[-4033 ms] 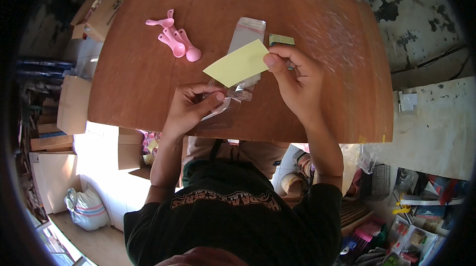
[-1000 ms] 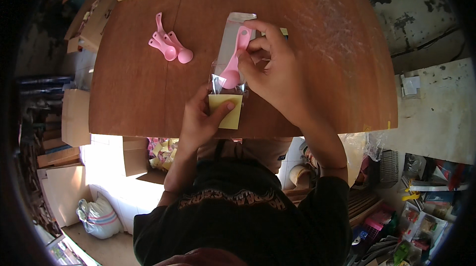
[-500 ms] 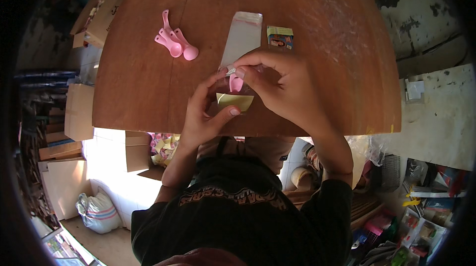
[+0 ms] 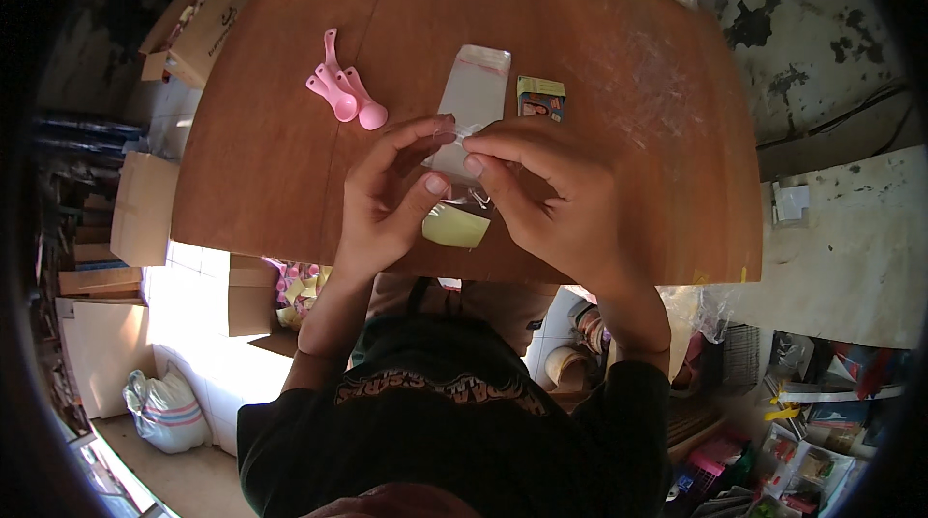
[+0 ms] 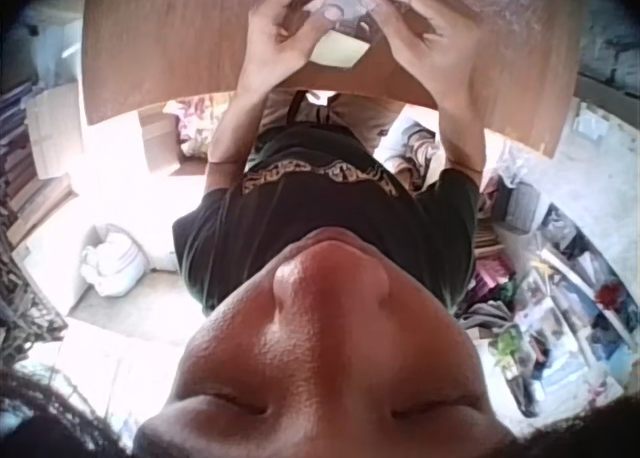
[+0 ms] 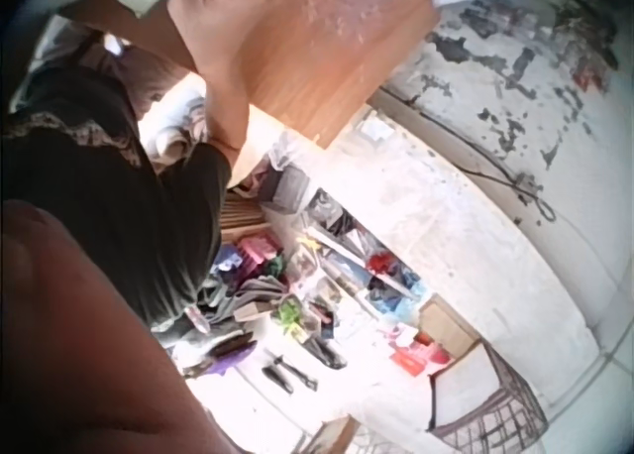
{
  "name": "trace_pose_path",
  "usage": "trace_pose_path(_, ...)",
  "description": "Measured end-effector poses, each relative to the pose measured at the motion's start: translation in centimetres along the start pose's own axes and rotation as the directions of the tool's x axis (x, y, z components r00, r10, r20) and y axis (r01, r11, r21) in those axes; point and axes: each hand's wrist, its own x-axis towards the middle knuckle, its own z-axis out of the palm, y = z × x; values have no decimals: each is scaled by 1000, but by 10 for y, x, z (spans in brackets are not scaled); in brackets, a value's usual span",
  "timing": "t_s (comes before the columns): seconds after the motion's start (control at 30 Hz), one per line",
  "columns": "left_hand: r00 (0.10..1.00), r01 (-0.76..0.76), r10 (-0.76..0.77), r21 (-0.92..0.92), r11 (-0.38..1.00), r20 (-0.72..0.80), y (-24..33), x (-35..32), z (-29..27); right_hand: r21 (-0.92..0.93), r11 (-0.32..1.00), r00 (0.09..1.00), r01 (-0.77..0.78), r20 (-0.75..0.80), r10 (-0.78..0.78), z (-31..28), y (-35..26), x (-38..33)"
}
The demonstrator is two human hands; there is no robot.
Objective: The person repeatedly picks up pink plastic spoons and small printed cards, places them into clear plastic bags, and seals the bags. The person handles the items one at a time and stacks the sealed packages on the table.
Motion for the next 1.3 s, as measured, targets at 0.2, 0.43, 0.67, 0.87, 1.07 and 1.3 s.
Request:
trace_pose_path(0.2, 975, 219, -220, -243, 945, 24, 0, -7, 5, 28, 999, 998, 30, 59, -32, 3, 1, -5)
trace_pose_path(0.43, 989, 147, -149, -78, 986, -20, 7, -8, 9, -262, 946, 981, 194, 22, -195, 9, 9, -3)
trace_pose_path(0.67, 999, 15, -27, 288, 958, 38, 14, -8, 7, -518, 767, 920, 378, 120, -373, 12, 15, -5)
trace_pose_path(0.87, 979, -154, 91, 368, 917, 184, 10, -6, 1, -336, 893, 953, 298, 54, -297, 9, 21, -7)
trace_pose_path(1.07, 996, 9, -5, -49, 999, 87, 7, -18, 4, 612, 789, 993, -60, -45, 111, -7, 25, -16)
trace_pose_path(1.3, 946, -226, 231, 52, 973, -228, 6, -20, -1, 950, 305, 995, -59, 82, -64, -121, 124, 19)
